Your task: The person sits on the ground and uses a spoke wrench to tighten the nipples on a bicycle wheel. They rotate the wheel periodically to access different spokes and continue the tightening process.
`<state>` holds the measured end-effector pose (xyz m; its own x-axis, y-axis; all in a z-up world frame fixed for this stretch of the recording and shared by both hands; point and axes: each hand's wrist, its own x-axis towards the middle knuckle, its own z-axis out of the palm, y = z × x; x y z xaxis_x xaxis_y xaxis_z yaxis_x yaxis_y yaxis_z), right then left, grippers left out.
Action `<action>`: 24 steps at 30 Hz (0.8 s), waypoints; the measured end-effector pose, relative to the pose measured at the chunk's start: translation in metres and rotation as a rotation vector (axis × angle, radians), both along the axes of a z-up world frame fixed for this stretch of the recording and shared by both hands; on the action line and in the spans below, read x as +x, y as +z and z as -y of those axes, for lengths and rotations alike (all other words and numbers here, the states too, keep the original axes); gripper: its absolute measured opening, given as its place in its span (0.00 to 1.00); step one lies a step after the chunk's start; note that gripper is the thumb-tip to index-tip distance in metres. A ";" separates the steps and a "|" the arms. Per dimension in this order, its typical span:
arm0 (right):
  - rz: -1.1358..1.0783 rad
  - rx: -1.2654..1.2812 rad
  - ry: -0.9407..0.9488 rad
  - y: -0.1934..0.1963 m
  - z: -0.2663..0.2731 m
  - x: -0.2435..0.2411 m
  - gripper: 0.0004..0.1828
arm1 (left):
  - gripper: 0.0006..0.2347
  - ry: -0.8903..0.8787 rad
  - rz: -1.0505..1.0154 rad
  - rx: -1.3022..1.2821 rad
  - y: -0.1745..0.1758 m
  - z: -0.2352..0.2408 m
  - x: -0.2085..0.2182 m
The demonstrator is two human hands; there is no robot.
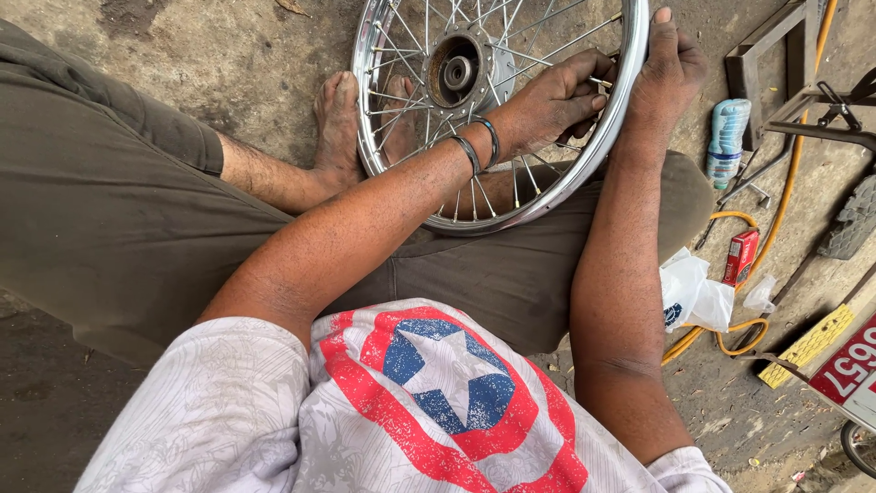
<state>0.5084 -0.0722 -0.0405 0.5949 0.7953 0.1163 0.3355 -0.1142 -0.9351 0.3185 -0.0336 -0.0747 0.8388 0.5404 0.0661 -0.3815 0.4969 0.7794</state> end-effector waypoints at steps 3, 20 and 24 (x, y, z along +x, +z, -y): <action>0.065 -0.023 -0.021 0.000 0.000 0.000 0.22 | 0.20 -0.077 0.146 -0.027 -0.004 -0.008 -0.007; 0.016 -0.003 -0.009 0.003 0.000 -0.004 0.22 | 0.21 -0.102 0.037 0.020 -0.004 -0.009 -0.004; 0.025 -0.008 -0.019 0.000 0.001 0.000 0.20 | 0.17 -0.031 0.049 0.024 0.004 -0.003 -0.004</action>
